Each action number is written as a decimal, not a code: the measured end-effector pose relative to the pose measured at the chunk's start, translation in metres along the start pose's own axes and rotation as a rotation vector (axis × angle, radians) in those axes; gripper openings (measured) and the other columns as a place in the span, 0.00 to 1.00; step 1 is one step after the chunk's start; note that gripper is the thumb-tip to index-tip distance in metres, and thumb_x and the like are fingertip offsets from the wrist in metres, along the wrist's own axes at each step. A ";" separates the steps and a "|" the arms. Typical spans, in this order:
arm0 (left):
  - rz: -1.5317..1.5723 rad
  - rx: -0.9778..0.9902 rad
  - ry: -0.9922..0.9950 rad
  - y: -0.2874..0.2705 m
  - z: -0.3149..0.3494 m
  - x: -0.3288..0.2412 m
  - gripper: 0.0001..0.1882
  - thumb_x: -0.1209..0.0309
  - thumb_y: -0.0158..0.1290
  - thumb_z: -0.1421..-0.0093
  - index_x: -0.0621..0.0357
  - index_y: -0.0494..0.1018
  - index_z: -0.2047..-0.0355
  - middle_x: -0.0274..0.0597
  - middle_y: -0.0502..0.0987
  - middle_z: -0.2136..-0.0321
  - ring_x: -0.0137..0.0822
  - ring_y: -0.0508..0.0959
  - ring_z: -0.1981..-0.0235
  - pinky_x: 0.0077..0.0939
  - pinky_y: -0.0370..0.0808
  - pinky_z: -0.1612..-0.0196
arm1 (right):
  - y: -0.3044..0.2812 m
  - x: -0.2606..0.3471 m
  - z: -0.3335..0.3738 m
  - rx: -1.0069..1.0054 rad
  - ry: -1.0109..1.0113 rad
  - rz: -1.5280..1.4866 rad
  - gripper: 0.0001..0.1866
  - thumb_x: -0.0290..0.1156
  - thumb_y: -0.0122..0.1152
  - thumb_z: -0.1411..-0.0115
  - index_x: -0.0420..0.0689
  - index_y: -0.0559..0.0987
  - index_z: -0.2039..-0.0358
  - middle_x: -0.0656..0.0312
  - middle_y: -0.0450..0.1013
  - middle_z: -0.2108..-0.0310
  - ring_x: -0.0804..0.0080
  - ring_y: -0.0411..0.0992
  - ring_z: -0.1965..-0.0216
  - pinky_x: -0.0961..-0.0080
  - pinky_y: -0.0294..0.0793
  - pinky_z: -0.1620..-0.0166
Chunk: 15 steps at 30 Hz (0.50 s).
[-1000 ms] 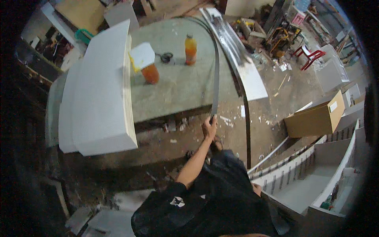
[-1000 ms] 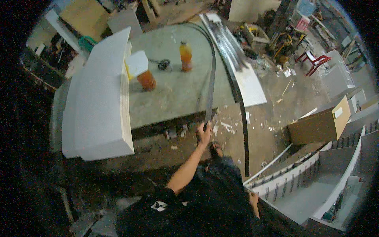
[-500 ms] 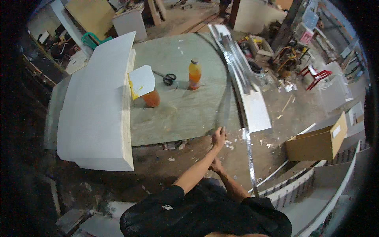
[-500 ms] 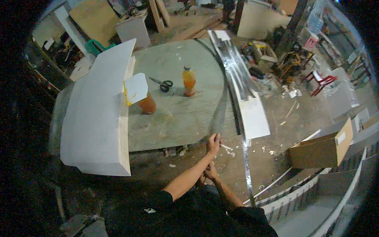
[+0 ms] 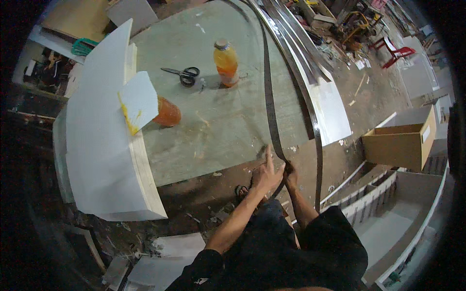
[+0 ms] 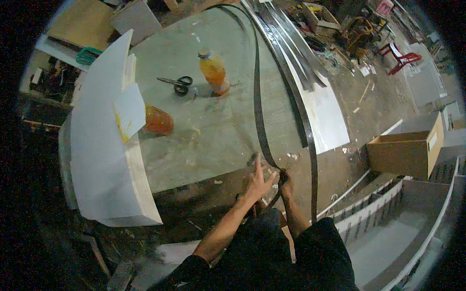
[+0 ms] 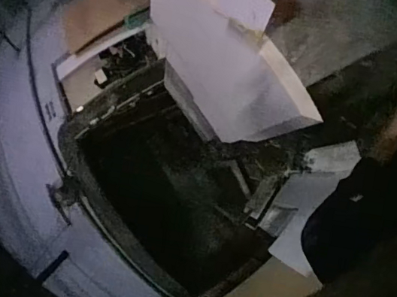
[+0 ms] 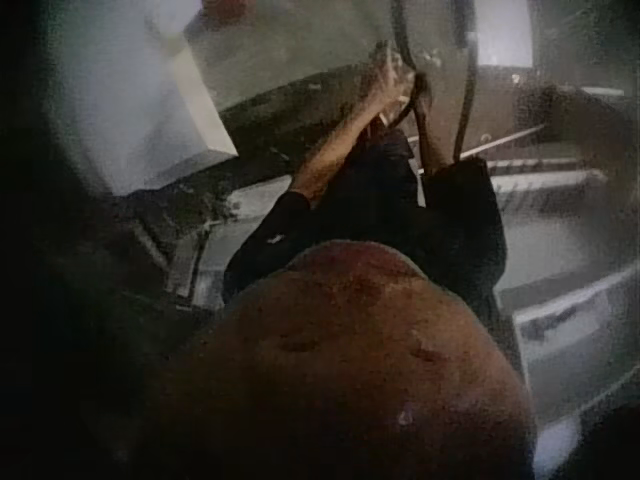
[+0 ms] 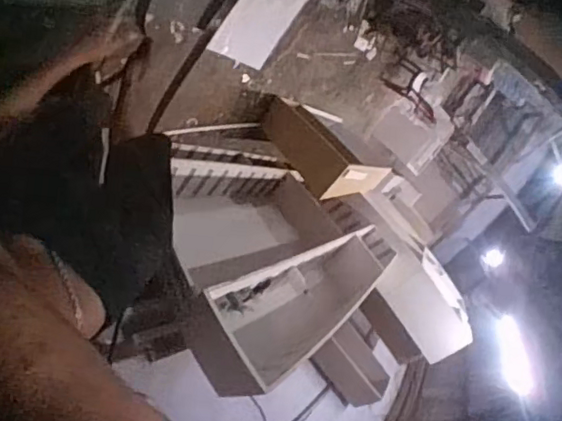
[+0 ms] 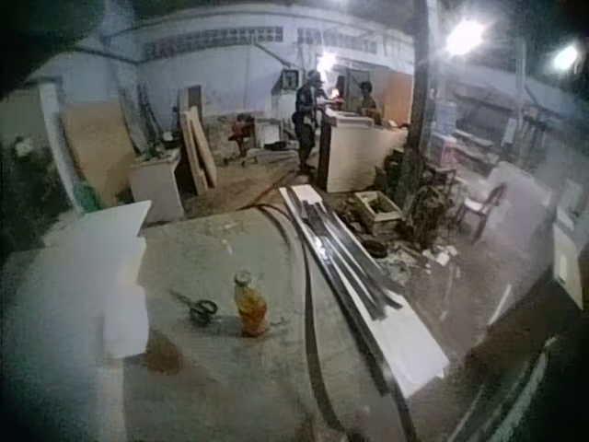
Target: The person applies glue from a plastic container to the edges of white wooden panels using a square applicator tool.
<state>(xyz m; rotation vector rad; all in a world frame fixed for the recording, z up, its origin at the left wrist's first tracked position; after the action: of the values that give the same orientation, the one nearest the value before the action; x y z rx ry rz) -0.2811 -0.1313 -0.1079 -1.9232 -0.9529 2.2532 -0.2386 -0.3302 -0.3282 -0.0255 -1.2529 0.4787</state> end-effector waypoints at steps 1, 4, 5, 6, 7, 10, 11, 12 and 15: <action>0.040 0.036 -0.054 -0.011 0.007 0.003 0.48 0.55 0.54 0.41 0.56 0.35 0.32 0.59 0.77 0.59 0.62 0.77 0.61 0.46 0.74 0.57 | -0.001 -0.001 -0.003 -0.068 -0.050 0.065 0.17 0.32 0.51 0.35 0.40 0.72 0.49 0.56 0.74 0.56 0.67 0.73 0.58 0.73 0.72 0.55; 0.058 0.135 -0.098 -0.058 0.038 0.003 0.47 0.59 0.55 0.40 0.55 0.36 0.32 0.54 0.77 0.59 0.57 0.78 0.62 0.42 0.75 0.57 | 0.020 0.042 0.008 -0.170 -0.140 0.000 0.13 0.27 0.55 0.37 0.38 0.71 0.53 0.59 0.73 0.63 0.71 0.70 0.61 0.74 0.70 0.56; 0.060 0.158 -0.093 -0.075 0.052 0.001 0.46 0.61 0.55 0.40 0.55 0.37 0.32 0.53 0.78 0.59 0.55 0.79 0.63 0.41 0.76 0.57 | 0.020 0.052 0.013 -0.205 -0.048 0.099 0.12 0.28 0.55 0.37 0.39 0.71 0.55 0.57 0.73 0.64 0.70 0.71 0.61 0.73 0.70 0.57; 0.063 0.146 -0.133 -0.090 0.072 0.014 0.45 0.62 0.55 0.40 0.55 0.40 0.32 0.53 0.78 0.59 0.52 0.79 0.64 0.40 0.76 0.58 | 0.020 0.060 0.019 -0.238 0.042 0.190 0.11 0.29 0.55 0.37 0.39 0.71 0.57 0.56 0.72 0.65 0.69 0.71 0.62 0.73 0.70 0.57; 0.074 0.134 -0.169 -0.100 0.094 0.033 0.43 0.63 0.55 0.40 0.55 0.42 0.32 0.52 0.78 0.59 0.50 0.80 0.65 0.39 0.76 0.58 | 0.016 0.062 0.023 -0.276 0.127 0.289 0.10 0.30 0.55 0.37 0.39 0.71 0.59 0.55 0.72 0.65 0.67 0.71 0.62 0.72 0.70 0.58; 0.110 0.021 -0.290 -0.144 0.143 0.045 0.37 0.63 0.56 0.40 0.56 0.51 0.35 0.49 0.78 0.60 0.43 0.81 0.67 0.34 0.77 0.61 | 0.007 0.032 0.016 -0.451 -0.048 0.434 0.12 0.36 0.55 0.37 0.39 0.71 0.61 0.50 0.71 0.65 0.59 0.72 0.60 0.66 0.70 0.59; 0.110 -0.019 -0.326 -0.162 0.153 0.046 0.35 0.63 0.56 0.40 0.57 0.55 0.36 0.48 0.79 0.61 0.41 0.81 0.67 0.33 0.78 0.62 | 0.010 0.030 0.016 -0.553 -0.042 0.554 0.13 0.37 0.55 0.37 0.39 0.71 0.60 0.49 0.71 0.65 0.57 0.72 0.60 0.64 0.70 0.59; 0.094 -0.042 -0.335 -0.180 0.163 0.045 0.32 0.64 0.56 0.39 0.58 0.57 0.38 0.48 0.79 0.62 0.39 0.81 0.67 0.32 0.78 0.62 | 0.016 0.042 0.021 -0.645 -0.035 0.671 0.15 0.38 0.55 0.38 0.40 0.71 0.60 0.49 0.71 0.65 0.54 0.71 0.60 0.62 0.70 0.60; 0.086 -0.076 -0.318 -0.221 0.164 0.044 0.26 0.65 0.55 0.38 0.59 0.64 0.42 0.46 0.80 0.64 0.36 0.81 0.67 0.29 0.78 0.62 | 0.016 0.035 0.021 -0.758 0.100 0.883 0.21 0.46 0.53 0.38 0.41 0.72 0.55 0.49 0.71 0.63 0.51 0.70 0.59 0.57 0.70 0.58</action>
<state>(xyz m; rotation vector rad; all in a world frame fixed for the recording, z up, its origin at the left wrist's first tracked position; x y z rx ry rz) -0.5183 -0.0040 -0.0373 -1.6929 -1.0160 2.6667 -0.2555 -0.3086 -0.2943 -1.2657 -1.2180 0.7073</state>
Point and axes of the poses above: each hand's wrist, its own z-axis away from the middle knuckle, its own y-axis out of the palm, x = y × z, the point moved 2 cm from there along -z, towards the middle knuckle
